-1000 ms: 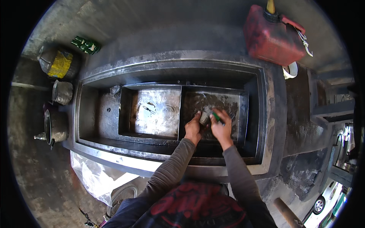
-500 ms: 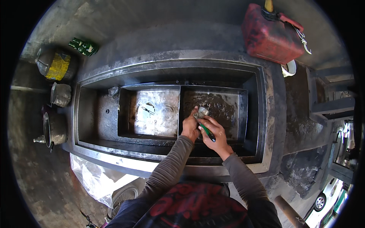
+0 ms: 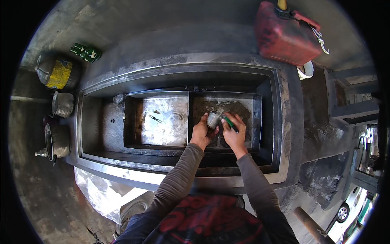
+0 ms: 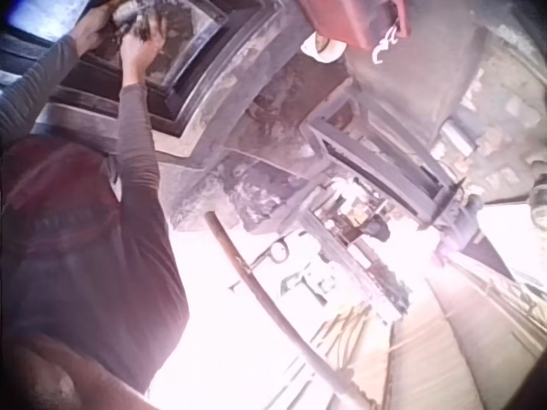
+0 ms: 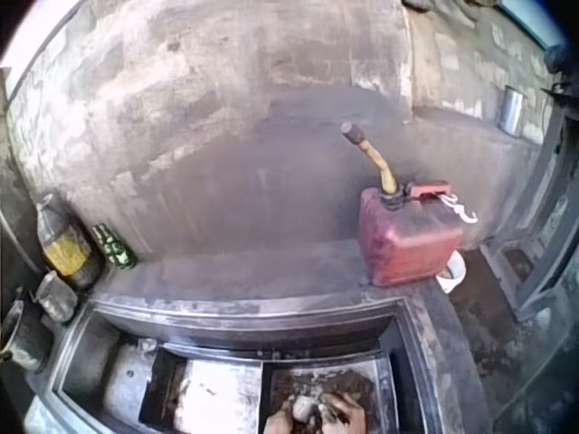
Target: The person uses a screwdriver to pry and adjust a cylindrical mechanical part on a workbench, then moves to a sink area to scrub the part with a brush. The person handles the part repeatedly, inspecting it between actions.
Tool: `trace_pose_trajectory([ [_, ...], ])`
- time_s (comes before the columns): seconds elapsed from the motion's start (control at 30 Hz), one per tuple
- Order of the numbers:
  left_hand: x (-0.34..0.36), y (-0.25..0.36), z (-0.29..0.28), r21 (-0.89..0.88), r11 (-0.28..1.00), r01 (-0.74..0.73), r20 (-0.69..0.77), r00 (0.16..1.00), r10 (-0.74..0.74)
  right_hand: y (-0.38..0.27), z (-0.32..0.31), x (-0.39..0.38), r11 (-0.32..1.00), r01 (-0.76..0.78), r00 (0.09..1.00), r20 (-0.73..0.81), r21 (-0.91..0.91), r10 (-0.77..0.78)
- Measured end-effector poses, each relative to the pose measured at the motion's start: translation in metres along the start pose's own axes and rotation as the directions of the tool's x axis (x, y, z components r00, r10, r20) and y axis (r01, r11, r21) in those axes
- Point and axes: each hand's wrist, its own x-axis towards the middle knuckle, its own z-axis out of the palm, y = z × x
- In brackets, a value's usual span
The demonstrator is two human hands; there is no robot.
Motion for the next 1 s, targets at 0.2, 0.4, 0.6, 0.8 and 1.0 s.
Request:
trace_pose_trajectory([
  [0.2,0.027,0.009,-0.036,-0.036,0.999,-0.017,0.087,0.996,0.02,-0.005,0.006,-0.01,0.997,0.065,0.997,0.048,-0.042,-0.063],
  [0.4,-0.007,0.033,-0.007,-0.012,0.997,0.071,0.148,0.987,-0.069,0.089,-0.002,0.01,0.744,-0.331,0.879,0.097,-0.58,0.467],
  [0.6,0.008,0.029,-0.015,0.04,0.999,-0.005,0.17,0.985,-0.002,-0.024,-0.012,0.005,0.998,-0.058,0.996,0.072,0.035,0.055],
  [0.8,0.019,0.015,0.003,0.158,0.983,-0.094,0.009,0.996,0.094,-0.03,0.005,-0.018,0.971,0.239,0.964,0.13,-0.031,-0.233],
  [1.0,0.02,0.014,-0.012,0.221,0.974,-0.045,-0.039,0.998,0.055,-0.027,0.005,-0.017,0.99,0.14,0.982,0.125,0.031,-0.142],
])
